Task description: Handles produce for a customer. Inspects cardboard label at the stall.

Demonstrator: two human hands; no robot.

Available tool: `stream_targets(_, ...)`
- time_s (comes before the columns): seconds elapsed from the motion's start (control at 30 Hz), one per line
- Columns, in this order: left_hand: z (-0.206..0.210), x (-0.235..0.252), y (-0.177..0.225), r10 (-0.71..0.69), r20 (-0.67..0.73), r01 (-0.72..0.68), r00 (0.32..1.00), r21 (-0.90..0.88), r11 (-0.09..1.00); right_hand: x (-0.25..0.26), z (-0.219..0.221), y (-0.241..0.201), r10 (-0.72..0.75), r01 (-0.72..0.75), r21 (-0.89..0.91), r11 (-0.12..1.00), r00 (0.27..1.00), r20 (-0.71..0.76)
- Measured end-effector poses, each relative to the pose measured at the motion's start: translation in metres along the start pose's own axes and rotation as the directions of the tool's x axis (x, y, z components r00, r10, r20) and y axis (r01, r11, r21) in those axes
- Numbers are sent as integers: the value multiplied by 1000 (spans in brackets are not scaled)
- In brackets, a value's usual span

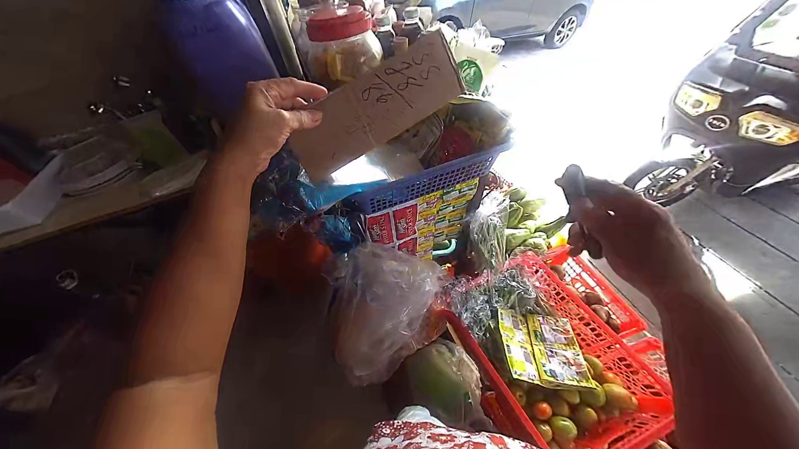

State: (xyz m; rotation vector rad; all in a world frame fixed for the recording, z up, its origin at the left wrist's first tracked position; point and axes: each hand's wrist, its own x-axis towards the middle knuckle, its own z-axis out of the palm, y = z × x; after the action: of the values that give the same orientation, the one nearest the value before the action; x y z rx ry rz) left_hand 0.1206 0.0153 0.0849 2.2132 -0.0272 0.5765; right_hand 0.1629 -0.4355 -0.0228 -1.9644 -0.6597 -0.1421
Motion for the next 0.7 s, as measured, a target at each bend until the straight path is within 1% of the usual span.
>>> stream_targets(0.03, 0, 4, 1, -26, 48, 25, 999, 32, 999, 12, 6, -15, -148, 149, -128, 981, 989, 20)
stream_targets(0.07, -1, 8, 3, -58, 96, 51, 994, 74, 996, 25, 10, -30, -244, 254, -233, 939, 967, 71)
stream_targets(0.1, -2, 10, 5, -98, 141, 81, 985, 124, 989, 38, 16, -44, -276, 304, -311, 901, 952, 131)
stream_targets(0.13, -4, 12, 9, -143, 174, 113, 974, 175, 978, 51, 22, -56, -284, 339, -376, 862, 939, 196)
stream_targets(0.17, -4, 13, 12, -186, 191, 143, 964, 217, 966, 65, 29, -65, -249, 347, -439, 829, 932, 265)
stream_targets(0.23, -8, 16, 14, -233, 212, 174, 949, 265, 948, 90, 42, -77, -130, 346, -544, 764, 909, 396)
stream_targets(0.27, -11, 17, 15, -241, 214, 178, 947, 278, 944, 101, 48, -81, -95, 353, -562, 748, 895, 436)
stream_targets(0.3, -16, 17, 16, -243, 211, 178, 947, 287, 941, 111, 54, -83, -98, 375, -561, 738, 882, 461)
stream_targets(0.37, -26, 14, 19, -237, 193, 171, 952, 305, 937, 129, 61, -84, -142, 424, -524, 739, 858, 494)
stream_targets(0.43, -35, 10, 23, -262, 172, 193, 950, 337, 922, 142, 66, -88, -162, 459, -519, 721, 840, 517)
stream_targets(0.5, -40, 8, 23, -304, 168, 225, 938, 373, 900, 151, 70, -96, -148, 459, -525, 717, 836, 528)
stream_targets(0.6, -41, 13, 12, -308, 183, 231, 934, 349, 908, 159, 79, -109, -152, 431, -485, 761, 845, 513)
stream_targets(0.67, -34, 20, 0, -315, 209, 233, 926, 339, 912, 160, 95, -110, -138, 384, -455, 803, 863, 485)
stream_targets(0.7, -27, 24, -9, -317, 243, 228, 917, 335, 914, 158, 107, -104, -145, 386, -468, 795, 870, 471)
